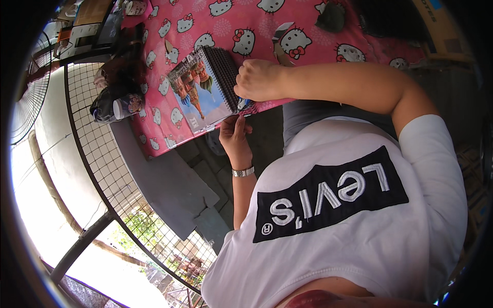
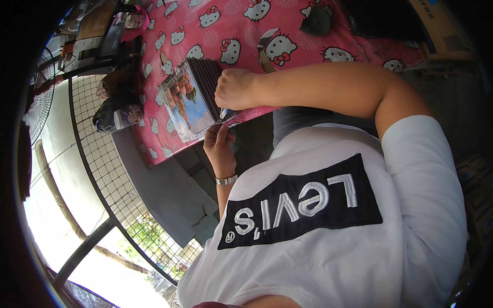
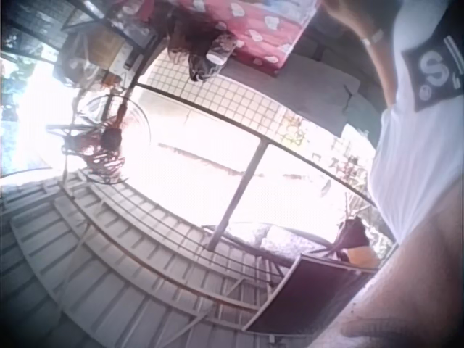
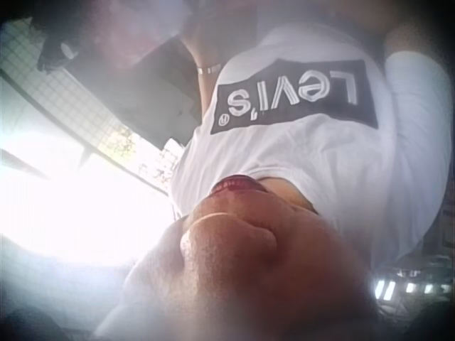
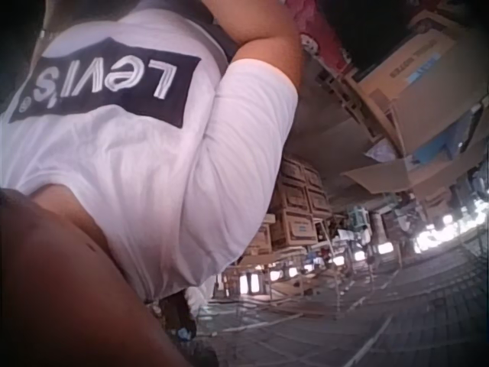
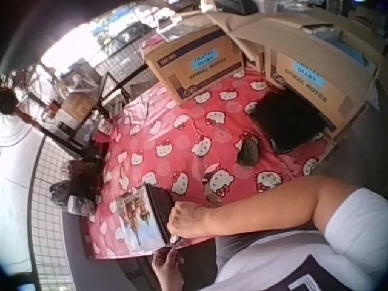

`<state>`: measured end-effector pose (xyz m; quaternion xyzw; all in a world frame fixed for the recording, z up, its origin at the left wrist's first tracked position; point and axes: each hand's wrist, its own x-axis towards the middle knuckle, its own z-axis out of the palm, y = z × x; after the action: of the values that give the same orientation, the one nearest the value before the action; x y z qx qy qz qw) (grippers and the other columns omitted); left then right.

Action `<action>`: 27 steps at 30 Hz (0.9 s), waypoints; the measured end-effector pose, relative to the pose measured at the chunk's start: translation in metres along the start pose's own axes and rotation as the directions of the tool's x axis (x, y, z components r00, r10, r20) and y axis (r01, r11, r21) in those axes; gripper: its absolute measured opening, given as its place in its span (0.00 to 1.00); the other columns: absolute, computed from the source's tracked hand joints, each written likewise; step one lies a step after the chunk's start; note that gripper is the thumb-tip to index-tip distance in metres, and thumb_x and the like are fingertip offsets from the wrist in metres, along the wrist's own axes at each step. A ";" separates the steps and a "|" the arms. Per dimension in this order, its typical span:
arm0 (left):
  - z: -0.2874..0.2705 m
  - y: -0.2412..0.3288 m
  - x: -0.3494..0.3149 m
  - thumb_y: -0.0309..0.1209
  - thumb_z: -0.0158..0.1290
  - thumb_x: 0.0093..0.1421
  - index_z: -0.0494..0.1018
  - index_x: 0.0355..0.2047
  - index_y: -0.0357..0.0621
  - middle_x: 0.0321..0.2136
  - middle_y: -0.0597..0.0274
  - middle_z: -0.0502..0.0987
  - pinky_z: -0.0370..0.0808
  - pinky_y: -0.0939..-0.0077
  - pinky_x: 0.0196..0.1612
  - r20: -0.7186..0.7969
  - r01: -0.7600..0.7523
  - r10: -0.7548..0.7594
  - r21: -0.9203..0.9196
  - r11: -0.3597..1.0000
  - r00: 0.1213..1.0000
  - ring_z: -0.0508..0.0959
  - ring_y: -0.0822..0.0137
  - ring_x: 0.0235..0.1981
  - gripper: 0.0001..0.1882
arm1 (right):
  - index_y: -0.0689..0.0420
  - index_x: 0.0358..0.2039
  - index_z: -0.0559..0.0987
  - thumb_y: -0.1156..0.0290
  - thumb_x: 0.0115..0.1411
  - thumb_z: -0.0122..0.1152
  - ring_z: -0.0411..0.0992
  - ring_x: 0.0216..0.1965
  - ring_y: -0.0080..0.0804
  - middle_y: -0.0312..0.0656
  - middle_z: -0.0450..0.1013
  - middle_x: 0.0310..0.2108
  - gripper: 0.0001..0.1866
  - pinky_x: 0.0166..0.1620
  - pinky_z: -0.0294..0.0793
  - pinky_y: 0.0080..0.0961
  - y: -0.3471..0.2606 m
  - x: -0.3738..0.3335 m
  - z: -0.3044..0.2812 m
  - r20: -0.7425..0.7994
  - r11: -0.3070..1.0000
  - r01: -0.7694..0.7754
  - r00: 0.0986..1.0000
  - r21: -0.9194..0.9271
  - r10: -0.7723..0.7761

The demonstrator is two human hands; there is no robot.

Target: The person sorts and stacks spiral notebooks, occasionally placing some into a cardboard box and handling plastic bags.

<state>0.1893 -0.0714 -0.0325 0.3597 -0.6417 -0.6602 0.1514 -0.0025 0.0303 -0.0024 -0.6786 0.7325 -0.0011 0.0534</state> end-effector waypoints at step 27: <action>0.015 -0.022 0.003 0.21 0.51 0.62 0.70 0.36 0.40 0.27 0.62 0.75 0.71 0.75 0.29 0.040 0.165 -0.162 -0.378 0.911 0.986 0.75 0.69 0.22 0.03 | 0.53 0.26 0.80 0.67 0.54 0.54 0.76 0.36 0.36 0.38 0.75 0.26 0.07 0.47 0.72 0.37 0.007 0.003 0.038 -0.294 0.998 0.047 0.954 -0.037 -0.056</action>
<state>0.1828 -0.0600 -0.0556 0.3734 -0.4700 -0.7836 0.1599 -0.0065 0.0304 -0.0408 -0.6903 0.7144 -0.0929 -0.0666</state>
